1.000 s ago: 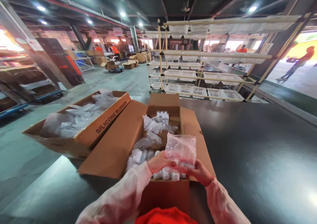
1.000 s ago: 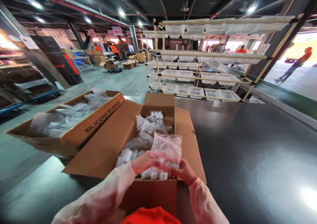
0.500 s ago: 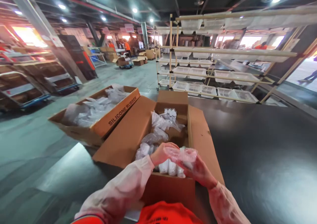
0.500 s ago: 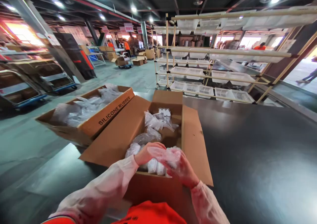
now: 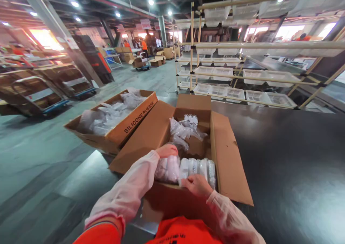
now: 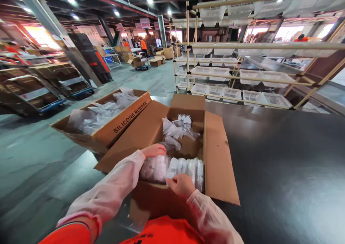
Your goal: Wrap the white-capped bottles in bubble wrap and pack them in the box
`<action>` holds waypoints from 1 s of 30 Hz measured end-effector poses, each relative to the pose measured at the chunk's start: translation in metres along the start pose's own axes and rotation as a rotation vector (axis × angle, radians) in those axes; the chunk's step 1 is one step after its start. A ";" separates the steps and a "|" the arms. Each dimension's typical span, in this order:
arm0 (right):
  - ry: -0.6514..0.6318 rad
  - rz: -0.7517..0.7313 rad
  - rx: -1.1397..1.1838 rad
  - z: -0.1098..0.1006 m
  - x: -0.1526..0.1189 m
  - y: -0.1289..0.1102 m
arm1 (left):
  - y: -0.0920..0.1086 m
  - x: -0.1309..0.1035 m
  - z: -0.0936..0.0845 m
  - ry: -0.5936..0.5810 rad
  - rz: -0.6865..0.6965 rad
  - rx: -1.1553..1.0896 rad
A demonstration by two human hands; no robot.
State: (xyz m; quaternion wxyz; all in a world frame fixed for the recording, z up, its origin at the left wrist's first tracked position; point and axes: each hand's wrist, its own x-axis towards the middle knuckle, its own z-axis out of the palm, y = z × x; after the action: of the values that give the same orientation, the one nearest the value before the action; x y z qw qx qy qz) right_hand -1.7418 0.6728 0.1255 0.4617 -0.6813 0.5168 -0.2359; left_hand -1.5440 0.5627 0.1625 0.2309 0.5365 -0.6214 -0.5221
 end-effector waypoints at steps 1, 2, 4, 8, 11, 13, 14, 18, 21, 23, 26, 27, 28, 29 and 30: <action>0.010 -0.045 -0.071 0.005 0.000 0.003 | -0.010 0.004 0.003 -0.006 -0.031 0.040; 0.028 -0.092 -0.145 0.008 0.000 0.005 | -0.020 0.007 0.010 -0.007 -0.053 0.061; 0.066 -0.184 -0.282 0.011 0.001 0.008 | -0.037 0.008 0.026 0.026 -0.064 0.082; 0.004 -0.380 -0.484 0.014 0.008 0.007 | -0.051 0.016 0.043 0.116 -0.074 0.161; -0.211 -0.408 -0.568 0.017 0.014 0.008 | -0.044 0.045 0.028 0.159 -0.135 0.304; -0.308 -0.376 -0.548 0.018 0.017 0.011 | -0.034 0.073 0.013 0.264 -0.140 0.440; -0.326 -0.364 -0.535 0.018 0.019 0.012 | -0.030 0.089 0.005 0.334 -0.132 0.511; -0.312 -0.335 -0.462 0.011 0.022 0.025 | -0.017 0.137 -0.021 0.467 -0.080 0.733; -0.128 -0.339 -0.301 -0.004 0.023 0.040 | -0.012 0.152 -0.040 0.440 -0.042 0.831; 0.041 -0.319 -0.182 -0.019 0.027 0.046 | -0.007 0.152 -0.053 0.452 0.017 0.851; 0.210 -0.223 -0.024 -0.046 0.039 0.039 | 0.007 0.139 -0.066 0.471 0.139 0.687; 0.259 -0.190 0.032 -0.054 0.046 0.034 | 0.014 0.131 -0.066 0.449 0.143 0.568; 0.315 -0.172 0.081 -0.060 0.054 0.029 | 0.021 0.122 -0.063 0.403 0.122 0.435; 0.384 -0.167 0.121 -0.065 0.062 0.023 | 0.027 0.112 -0.057 0.344 0.085 0.307; 0.440 -0.176 0.155 -0.068 0.070 0.018 | 0.034 0.102 -0.049 0.277 0.053 0.205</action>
State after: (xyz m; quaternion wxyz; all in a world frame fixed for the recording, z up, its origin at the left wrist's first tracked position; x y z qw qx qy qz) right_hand -1.7805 0.5816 0.1303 0.3665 -0.6183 0.5241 -0.4568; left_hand -1.5494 0.4462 0.1819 0.2719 0.6077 -0.6476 -0.3707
